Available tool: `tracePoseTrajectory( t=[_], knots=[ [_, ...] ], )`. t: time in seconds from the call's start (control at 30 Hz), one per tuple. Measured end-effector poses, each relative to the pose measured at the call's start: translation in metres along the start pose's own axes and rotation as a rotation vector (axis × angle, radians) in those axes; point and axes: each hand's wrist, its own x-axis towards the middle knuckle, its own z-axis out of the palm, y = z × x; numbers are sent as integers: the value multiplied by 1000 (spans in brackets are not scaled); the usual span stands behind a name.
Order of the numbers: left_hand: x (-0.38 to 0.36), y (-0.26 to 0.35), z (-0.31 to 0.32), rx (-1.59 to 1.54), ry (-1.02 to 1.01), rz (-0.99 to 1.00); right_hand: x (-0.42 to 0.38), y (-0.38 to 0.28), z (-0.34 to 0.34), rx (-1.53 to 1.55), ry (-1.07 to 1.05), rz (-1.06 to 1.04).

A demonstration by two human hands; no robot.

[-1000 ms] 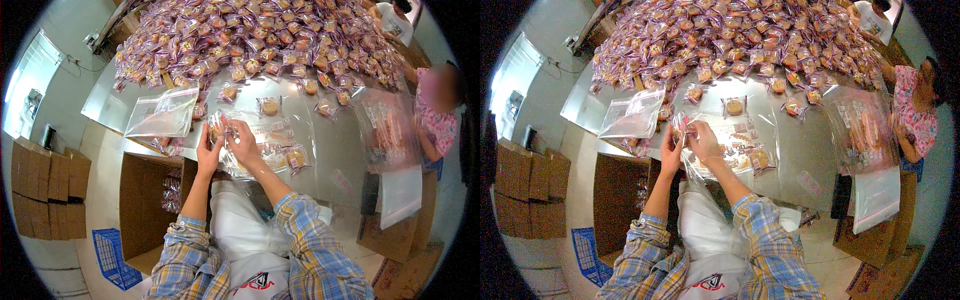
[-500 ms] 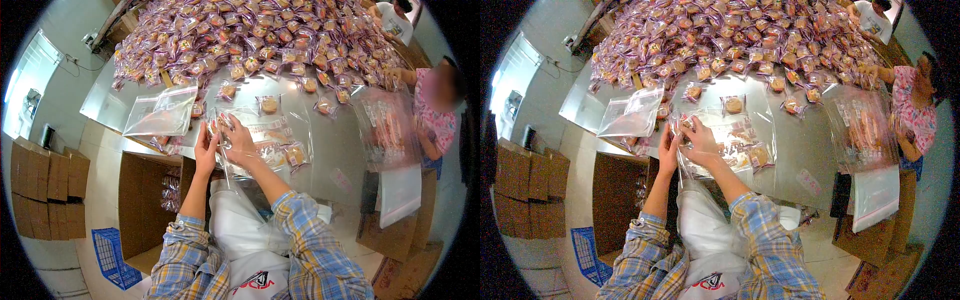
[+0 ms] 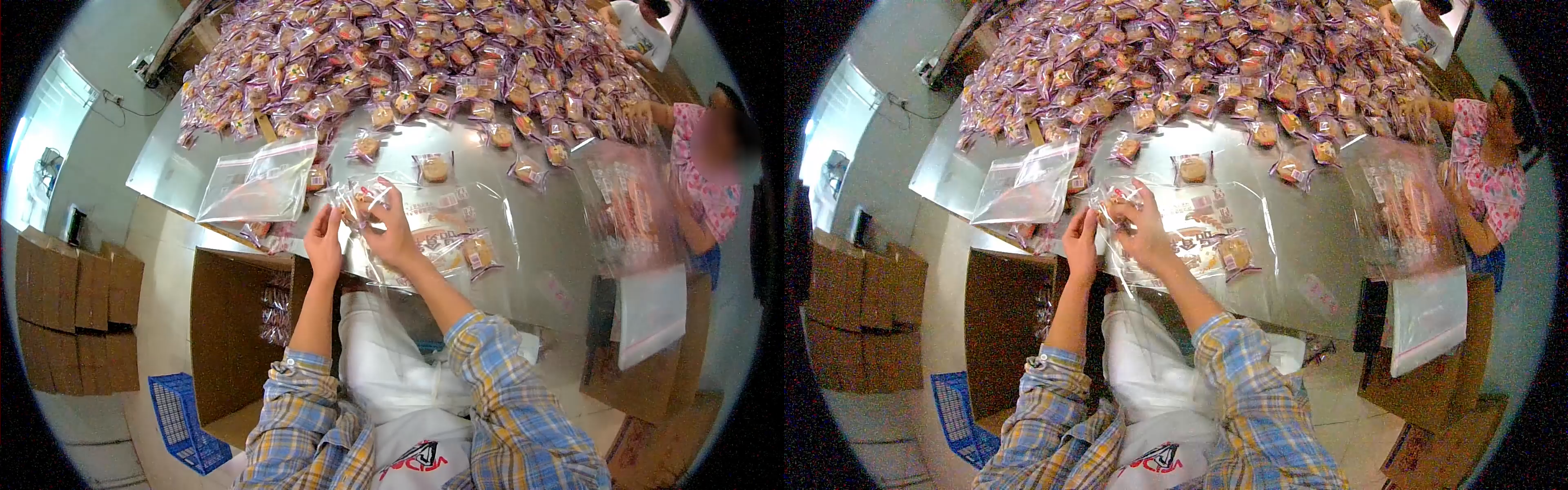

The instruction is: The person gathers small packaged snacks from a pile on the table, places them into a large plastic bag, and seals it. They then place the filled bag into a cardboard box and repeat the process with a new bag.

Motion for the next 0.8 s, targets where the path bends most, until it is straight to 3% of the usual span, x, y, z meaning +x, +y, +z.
tracePoseTrajectory(
  t=[0.07,0.13,0.2,0.3,0.4,0.43,0.53,0.7,0.8],
  knots=[
    [5,0,-2,-7,36,-86,1,-4,0,160,-27,95],
    [9,4,0,-148,52,-185,3,-1,0,17,-17,59],
    [9,16,-1,-31,8,-212,1,0,2,-159,7,-7],
    [10,22,0,-94,50,-232,3,10,6,-5,-15,70],
    [21,10,-10,77,90,-78,0,2,0,113,-13,100],
    [20,13,-12,-19,87,-130,1,0,-2,163,-12,105],
    [24,8,-12,10,97,-12,2,2,-5,-112,-11,-77],
    [3,43,2,129,4,-57,1,10,8,98,-32,89],
    [2,18,-1,267,-50,39,1,8,2,-171,-50,-4]
  ],
)
